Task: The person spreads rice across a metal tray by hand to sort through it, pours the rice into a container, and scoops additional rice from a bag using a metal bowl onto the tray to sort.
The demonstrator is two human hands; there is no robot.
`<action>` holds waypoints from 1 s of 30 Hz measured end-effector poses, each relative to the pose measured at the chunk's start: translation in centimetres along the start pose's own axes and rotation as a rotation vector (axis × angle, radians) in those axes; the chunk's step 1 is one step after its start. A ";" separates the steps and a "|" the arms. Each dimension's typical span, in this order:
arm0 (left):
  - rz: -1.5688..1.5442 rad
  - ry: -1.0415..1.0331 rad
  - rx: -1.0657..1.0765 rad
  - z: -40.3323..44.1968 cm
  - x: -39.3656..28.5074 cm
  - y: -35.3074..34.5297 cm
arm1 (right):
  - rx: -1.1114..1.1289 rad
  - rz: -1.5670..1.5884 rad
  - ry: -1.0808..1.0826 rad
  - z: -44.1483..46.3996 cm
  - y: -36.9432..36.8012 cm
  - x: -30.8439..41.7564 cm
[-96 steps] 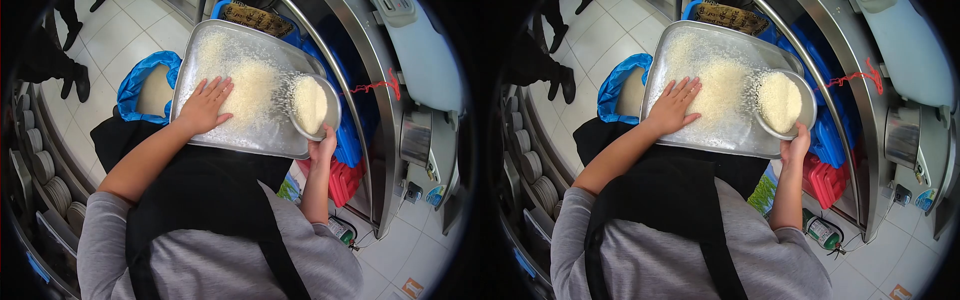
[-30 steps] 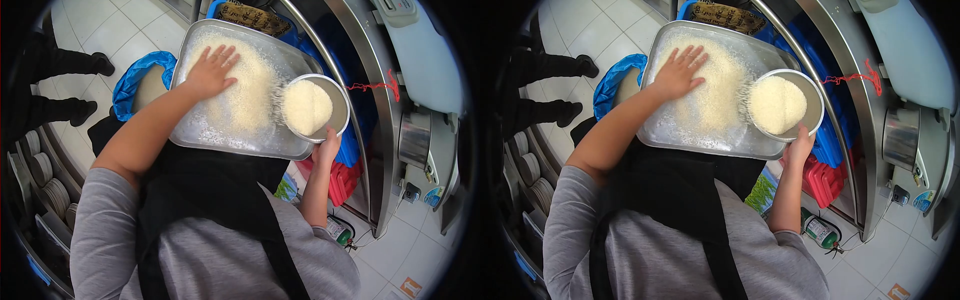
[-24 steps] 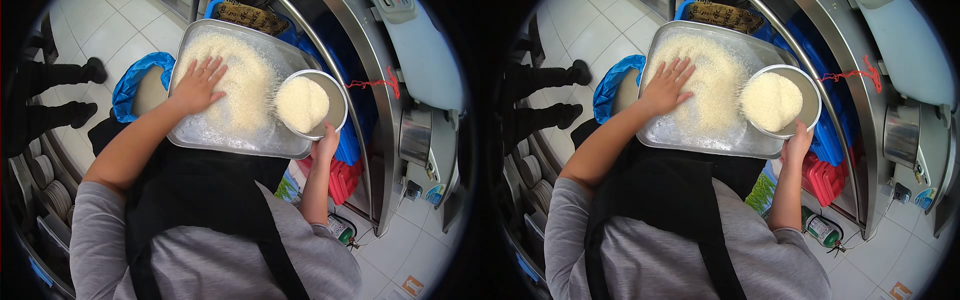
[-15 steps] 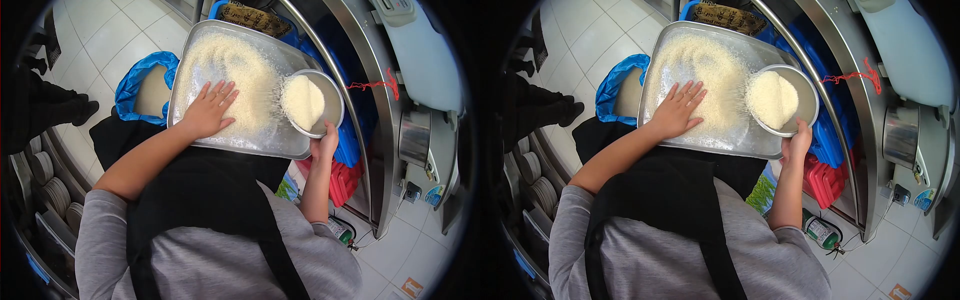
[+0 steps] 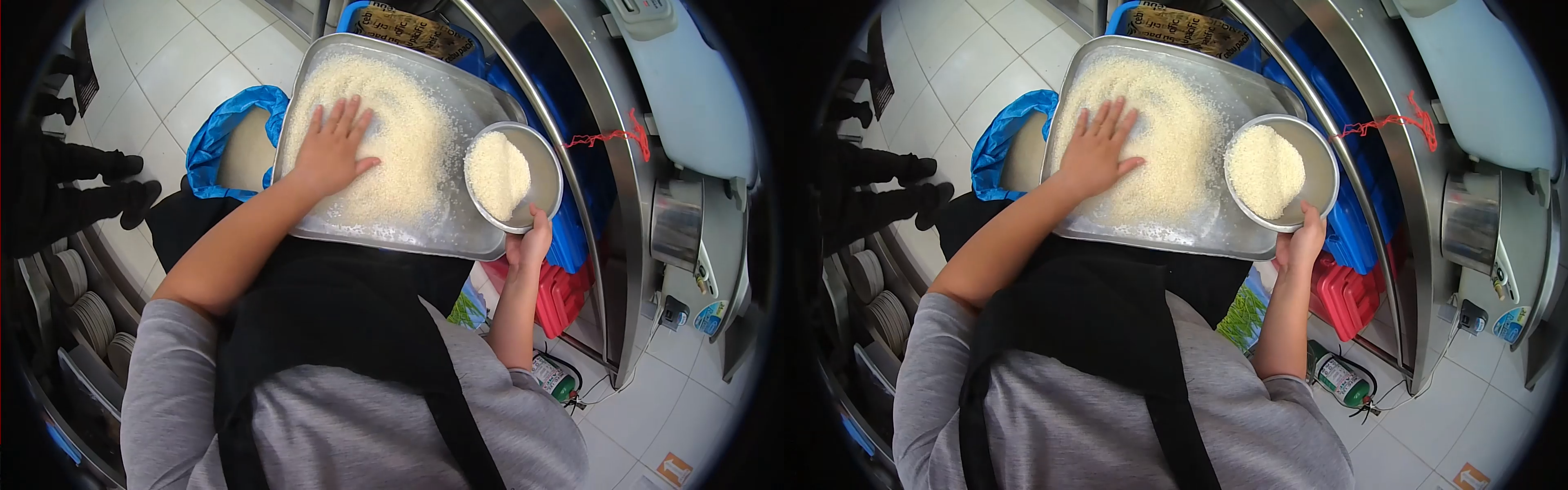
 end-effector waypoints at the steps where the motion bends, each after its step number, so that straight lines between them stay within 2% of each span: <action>1: 0.018 0.010 0.012 -0.5 0.0 0.0 | -0.037 0.014 -0.009 -0.1 0.3 0.0; 2: 0.038 0.023 0.025 -1.0 -0.1 0.1 | -0.040 0.014 -0.013 -0.1 0.2 -0.1; 4: 0.002 -0.021 0.047 -2.3 -1.8 -0.2 | 0.016 -0.195 0.198 -0.2 -0.4 0.7; 5: -0.033 -0.064 0.062 -2.5 -2.6 -0.2 | 0.015 -0.191 0.198 0.0 -0.3 0.7; 7: -0.048 -0.138 0.057 -2.4 -3.5 -0.3 | -0.010 0.081 -0.084 0.6 0.2 -0.2; 8: -0.067 -0.204 0.052 -2.4 -4.0 -0.2 | -0.010 0.079 -0.087 0.7 0.0 -0.3; 9: -0.089 -0.258 0.052 -1.9 -4.1 -0.3 | 0.012 -0.012 0.017 0.6 -0.5 0.0; 10: -0.092 -0.257 0.053 -1.2 -3.8 -0.4 | 0.033 -0.102 0.122 0.3 -1.1 0.4; 11: -0.073 -0.260 0.071 -0.3 -3.4 -0.6 | 0.032 -0.104 0.125 0.2 -1.3 0.5; 13: -0.033 -0.197 0.071 1.5 -1.9 -0.9 | -0.031 0.041 -0.071 0.1 -1.5 0.2; 14: -0.033 -0.197 0.068 2.1 -1.0 -1.1 | -0.029 0.041 -0.068 0.1 -1.7 0.2; 16: 0.029 -0.053 0.025 2.5 1.2 -1.0 | -0.003 -0.076 0.144 -0.3 -1.8 0.9; 17: 0.044 -0.039 0.020 2.2 1.8 -0.8 | -0.011 -0.075 0.143 -0.2 -1.4 1.0; 19: 0.045 -0.051 0.018 1.3 2.4 -0.5 | -0.017 0.065 -0.054 0.4 -0.7 0.4; 20: 0.047 -0.049 0.015 0.6 2.5 -0.4 | -0.019 0.067 -0.052 0.4 -0.5 0.4; 22: 0.030 -0.056 0.018 -1.0 1.9 -0.2 | 0.000 -0.044 0.101 0.3 -0.5 0.8; 26: -0.083 -0.086 0.073 -3.8 -0.4 0.2 | -0.030 0.033 -0.021 0.6 -0.3 0.4; 28: -0.135 -0.094 0.083 -4.3 -1.4 0.3 | -0.046 -0.042 0.104 0.2 -0.6 0.7; 30: -0.179 -0.241 0.099 -4.0 -3.5 0.5 | -0.026 -0.050 0.085 0.4 -0.6 0.5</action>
Point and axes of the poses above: each hand's wrist, its own z-axis towards the middle knuckle, its own y-axis out of the back of the hand, x = y × z, the point moved 4 cm from there along z, towards the middle knuckle, and after that the axes turned 5 degrees about -y, right-handed, at the moved point
